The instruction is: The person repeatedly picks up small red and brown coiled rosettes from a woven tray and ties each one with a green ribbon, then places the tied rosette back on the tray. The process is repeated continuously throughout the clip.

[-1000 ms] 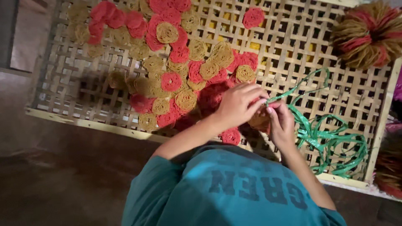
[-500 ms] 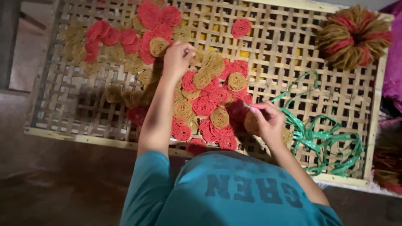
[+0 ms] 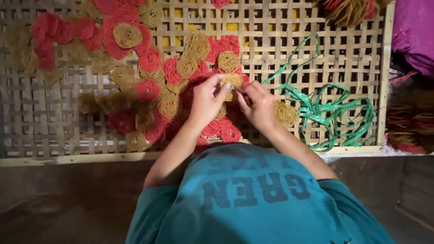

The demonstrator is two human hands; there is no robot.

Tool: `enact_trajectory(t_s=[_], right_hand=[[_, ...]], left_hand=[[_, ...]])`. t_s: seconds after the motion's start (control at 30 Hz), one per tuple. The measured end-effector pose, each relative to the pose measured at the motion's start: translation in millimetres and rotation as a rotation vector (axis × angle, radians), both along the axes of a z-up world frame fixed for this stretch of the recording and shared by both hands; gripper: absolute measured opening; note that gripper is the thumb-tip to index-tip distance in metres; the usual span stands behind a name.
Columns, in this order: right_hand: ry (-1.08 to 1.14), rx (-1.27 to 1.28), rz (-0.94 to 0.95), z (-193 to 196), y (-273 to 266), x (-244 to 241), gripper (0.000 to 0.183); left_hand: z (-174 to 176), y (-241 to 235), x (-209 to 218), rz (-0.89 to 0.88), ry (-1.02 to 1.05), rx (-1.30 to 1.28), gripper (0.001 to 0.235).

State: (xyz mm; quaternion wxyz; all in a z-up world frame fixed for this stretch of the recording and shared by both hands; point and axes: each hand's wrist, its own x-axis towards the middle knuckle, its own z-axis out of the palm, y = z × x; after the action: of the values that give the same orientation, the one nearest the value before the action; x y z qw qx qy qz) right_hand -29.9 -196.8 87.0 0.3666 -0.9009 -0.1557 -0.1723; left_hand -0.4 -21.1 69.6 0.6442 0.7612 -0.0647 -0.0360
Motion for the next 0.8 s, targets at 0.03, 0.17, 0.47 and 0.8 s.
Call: enact_trajectory(t_s=[0.03,0.17,0.47,0.8], right_hand=[[-0.027,-0.039,0.015,0.2,-1.1,-1.3,0.017],[-0.092,-0.178,0.049,0.5,-7.6,-3.7,0.021],[-0.094,-0.095,0.113,-12.7,-16.7,-22.1,0.017],[0.308,0.237,-0.059,-29.9,-31.3,-18.9,0.014]], left_hand=[[2.7,-1.6,-3.6,-0.020,-0.039,-0.011,0.025],[2.6,-4.1,-17.3,-0.067,0.120,0.064,0.036],[-22.0,-23.1,-30.9,0.076,-0.065,-0.190,0.019],[-27.8,-21.7,-36.1,-0.089,0.024,-0.433,0.014]])
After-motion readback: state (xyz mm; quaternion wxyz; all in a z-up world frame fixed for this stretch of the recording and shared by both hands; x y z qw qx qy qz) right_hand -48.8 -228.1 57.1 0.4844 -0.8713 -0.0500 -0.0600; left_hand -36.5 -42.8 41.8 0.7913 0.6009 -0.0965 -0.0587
